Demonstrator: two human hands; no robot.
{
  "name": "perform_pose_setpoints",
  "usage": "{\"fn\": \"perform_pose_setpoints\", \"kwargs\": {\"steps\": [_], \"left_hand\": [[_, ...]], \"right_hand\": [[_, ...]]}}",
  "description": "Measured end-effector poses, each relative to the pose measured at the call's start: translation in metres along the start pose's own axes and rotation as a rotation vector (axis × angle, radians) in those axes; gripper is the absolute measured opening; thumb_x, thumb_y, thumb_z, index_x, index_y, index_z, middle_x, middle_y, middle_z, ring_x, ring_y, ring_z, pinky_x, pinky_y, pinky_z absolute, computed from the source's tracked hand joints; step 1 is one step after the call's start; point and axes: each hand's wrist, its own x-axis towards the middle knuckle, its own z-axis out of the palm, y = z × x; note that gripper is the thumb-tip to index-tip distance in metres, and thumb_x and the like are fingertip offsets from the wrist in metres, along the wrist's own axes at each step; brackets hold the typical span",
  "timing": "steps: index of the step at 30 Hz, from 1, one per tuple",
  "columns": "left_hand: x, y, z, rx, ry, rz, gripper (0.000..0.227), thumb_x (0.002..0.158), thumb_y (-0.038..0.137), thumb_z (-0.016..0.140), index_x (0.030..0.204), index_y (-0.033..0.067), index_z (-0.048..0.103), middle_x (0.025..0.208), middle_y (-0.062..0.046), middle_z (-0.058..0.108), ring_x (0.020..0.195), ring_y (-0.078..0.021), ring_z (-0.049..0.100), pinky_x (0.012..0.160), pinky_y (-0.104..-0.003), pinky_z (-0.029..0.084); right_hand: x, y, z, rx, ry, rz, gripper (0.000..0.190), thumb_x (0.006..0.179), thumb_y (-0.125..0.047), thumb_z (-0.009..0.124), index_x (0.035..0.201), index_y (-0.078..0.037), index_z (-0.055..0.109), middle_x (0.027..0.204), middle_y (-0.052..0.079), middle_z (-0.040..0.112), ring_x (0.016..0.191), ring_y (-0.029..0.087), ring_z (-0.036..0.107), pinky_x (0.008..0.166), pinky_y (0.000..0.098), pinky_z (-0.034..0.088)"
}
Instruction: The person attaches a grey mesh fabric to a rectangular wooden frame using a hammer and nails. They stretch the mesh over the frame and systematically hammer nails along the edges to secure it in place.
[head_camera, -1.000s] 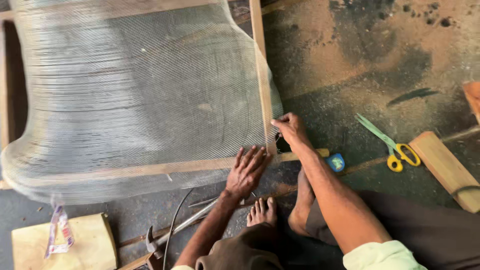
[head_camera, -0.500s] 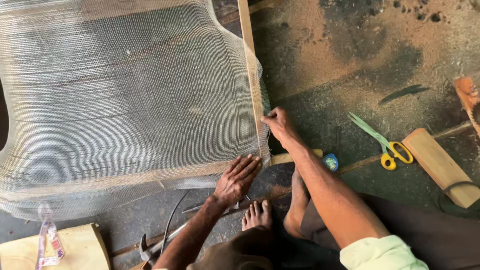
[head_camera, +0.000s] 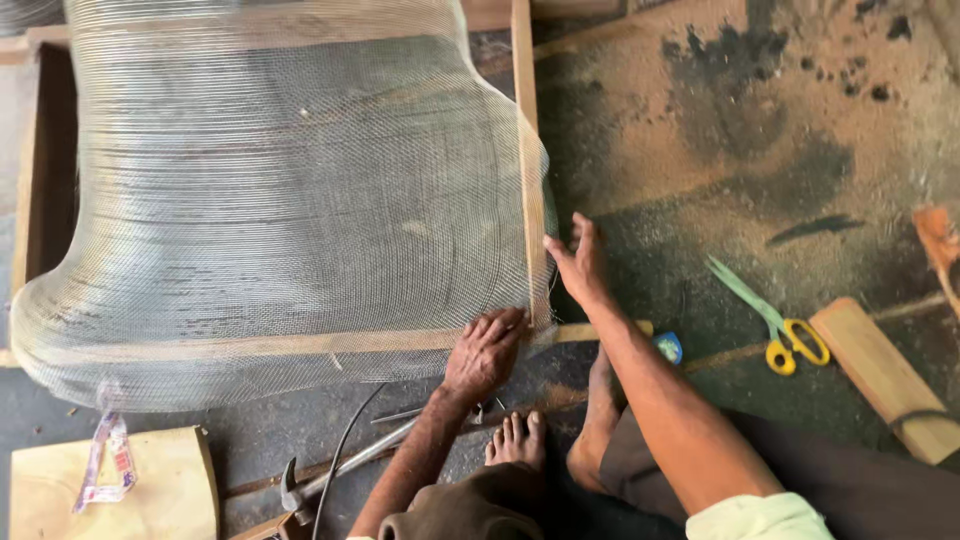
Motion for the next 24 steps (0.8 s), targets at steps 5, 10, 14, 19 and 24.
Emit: {"fn": "perform_pose_setpoints", "kwargs": {"steps": [5,10,14,19,24], "left_hand": [[0.003,-0.001,-0.002,-0.03,0.029,0.002,0.045,0.091,0.009,0.062,0.136,0.0062,0.063,0.145,-0.01,0.056,0.131,-0.0272,0.054,0.107,-0.042,0.045],[-0.003,-0.003,0.002,-0.107,0.075,-0.001,0.045,0.088,0.01,0.064,0.132,0.0043,0.066,0.145,-0.011,0.058,0.133,-0.0282,0.054,0.109,-0.042,0.044],[-0.005,-0.011,0.001,-0.148,0.099,0.031,0.042,0.089,0.014,0.065,0.13,0.0052,0.067,0.145,-0.013,0.058,0.133,-0.0302,0.053,0.111,-0.043,0.043],[-0.018,-0.012,-0.005,-0.067,0.172,0.074,0.041,0.092,0.018,0.065,0.132,0.0079,0.067,0.144,-0.012,0.06,0.139,-0.0274,0.054,0.118,-0.043,0.042],[-0.02,-0.033,-0.016,-0.017,0.191,0.091,0.035,0.094,0.019,0.065,0.128,0.0102,0.068,0.139,-0.011,0.064,0.133,-0.0257,0.057,0.116,-0.044,0.042]], "right_hand": [[0.034,-0.08,-0.011,-0.335,-0.053,-0.494,0.074,0.1,-0.035,0.078,0.155,-0.002,0.041,0.149,0.031,0.047,0.133,0.046,0.046,0.104,0.0576,0.045],[0.097,-0.11,0.014,-0.21,-0.118,-0.336,0.059,0.096,-0.038,0.072,0.143,-0.006,0.054,0.134,0.022,0.057,0.123,0.035,0.057,0.099,0.0455,0.052],[0.084,-0.048,0.001,0.1,-0.306,-0.142,0.035,0.115,-0.031,0.06,0.126,0.002,0.064,0.115,0.014,0.067,0.109,0.02,0.062,0.099,0.0367,0.05],[0.03,0.013,-0.018,0.09,-0.349,0.694,0.068,0.097,-0.06,0.057,0.137,-0.004,0.063,0.123,0.011,0.067,0.107,0.025,0.061,0.092,0.0492,0.048],[0.015,-0.013,-0.008,0.179,-0.412,0.715,0.101,0.088,-0.075,0.052,0.152,0.001,0.044,0.143,0.025,0.056,0.128,0.036,0.056,0.106,0.0524,0.044]]}}
